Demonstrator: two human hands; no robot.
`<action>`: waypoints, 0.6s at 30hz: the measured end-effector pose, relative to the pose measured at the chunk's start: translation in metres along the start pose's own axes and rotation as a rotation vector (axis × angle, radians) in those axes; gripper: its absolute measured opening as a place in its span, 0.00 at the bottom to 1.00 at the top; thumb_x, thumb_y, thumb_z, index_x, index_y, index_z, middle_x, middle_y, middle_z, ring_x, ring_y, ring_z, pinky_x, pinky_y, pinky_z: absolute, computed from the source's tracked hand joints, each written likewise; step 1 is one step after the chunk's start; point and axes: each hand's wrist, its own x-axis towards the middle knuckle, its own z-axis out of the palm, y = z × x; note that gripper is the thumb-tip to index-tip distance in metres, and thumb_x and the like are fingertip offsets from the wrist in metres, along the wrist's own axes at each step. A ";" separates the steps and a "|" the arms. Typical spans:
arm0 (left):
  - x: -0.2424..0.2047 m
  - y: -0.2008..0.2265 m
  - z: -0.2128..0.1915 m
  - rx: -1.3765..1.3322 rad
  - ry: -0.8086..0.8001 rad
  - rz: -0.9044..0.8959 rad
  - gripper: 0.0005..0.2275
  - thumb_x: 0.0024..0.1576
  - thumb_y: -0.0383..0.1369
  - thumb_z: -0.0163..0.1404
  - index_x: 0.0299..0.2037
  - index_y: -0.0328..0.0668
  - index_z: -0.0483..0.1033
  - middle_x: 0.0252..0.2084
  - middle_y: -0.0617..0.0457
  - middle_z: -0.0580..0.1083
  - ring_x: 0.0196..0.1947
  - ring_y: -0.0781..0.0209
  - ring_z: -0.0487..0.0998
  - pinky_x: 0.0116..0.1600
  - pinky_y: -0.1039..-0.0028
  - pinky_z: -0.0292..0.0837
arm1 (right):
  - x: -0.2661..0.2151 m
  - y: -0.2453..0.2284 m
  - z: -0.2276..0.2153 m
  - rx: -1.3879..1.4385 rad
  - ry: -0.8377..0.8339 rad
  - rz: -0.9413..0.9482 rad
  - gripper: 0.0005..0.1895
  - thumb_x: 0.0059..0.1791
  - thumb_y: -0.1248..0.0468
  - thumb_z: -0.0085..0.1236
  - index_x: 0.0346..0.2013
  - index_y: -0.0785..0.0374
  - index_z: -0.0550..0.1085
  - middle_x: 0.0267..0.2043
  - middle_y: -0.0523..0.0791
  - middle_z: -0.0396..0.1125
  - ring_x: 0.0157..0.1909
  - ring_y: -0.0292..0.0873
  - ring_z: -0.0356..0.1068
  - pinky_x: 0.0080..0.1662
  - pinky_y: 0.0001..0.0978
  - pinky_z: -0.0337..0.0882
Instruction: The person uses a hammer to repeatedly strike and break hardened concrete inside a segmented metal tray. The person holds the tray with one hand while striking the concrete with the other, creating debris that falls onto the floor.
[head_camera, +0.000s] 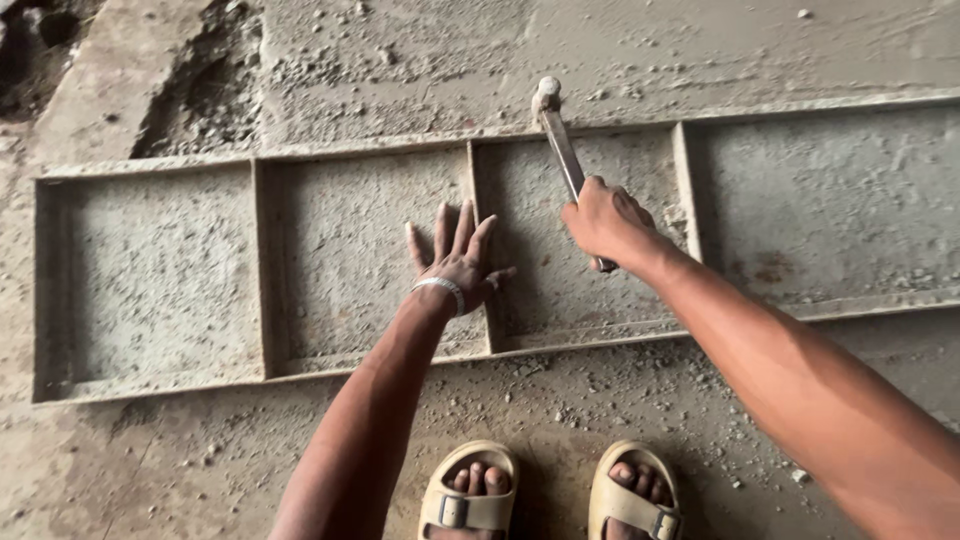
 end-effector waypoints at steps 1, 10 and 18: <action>0.000 0.000 0.000 -0.005 0.005 0.001 0.41 0.56 0.66 0.37 0.77 0.67 0.36 0.79 0.56 0.22 0.77 0.51 0.15 0.68 0.34 0.04 | 0.000 -0.005 -0.008 0.057 -0.033 0.060 0.20 0.56 0.58 0.48 0.43 0.78 0.65 0.18 0.47 0.64 0.14 0.39 0.65 0.18 0.33 0.68; -0.005 -0.003 -0.005 0.007 -0.002 -0.002 0.42 0.56 0.65 0.38 0.77 0.65 0.33 0.79 0.54 0.22 0.76 0.50 0.15 0.67 0.34 0.03 | -0.038 0.035 -0.058 1.420 -0.409 -0.023 0.12 0.55 0.55 0.51 0.37 0.61 0.67 0.15 0.37 0.60 0.10 0.30 0.57 0.13 0.24 0.59; -0.006 0.007 -0.013 0.031 -0.025 -0.029 0.42 0.56 0.65 0.39 0.77 0.64 0.34 0.79 0.54 0.23 0.76 0.49 0.15 0.68 0.34 0.06 | -0.025 0.025 -0.064 0.874 0.228 -0.374 0.14 0.56 0.56 0.52 0.36 0.62 0.63 0.20 0.42 0.65 0.15 0.37 0.65 0.16 0.31 0.67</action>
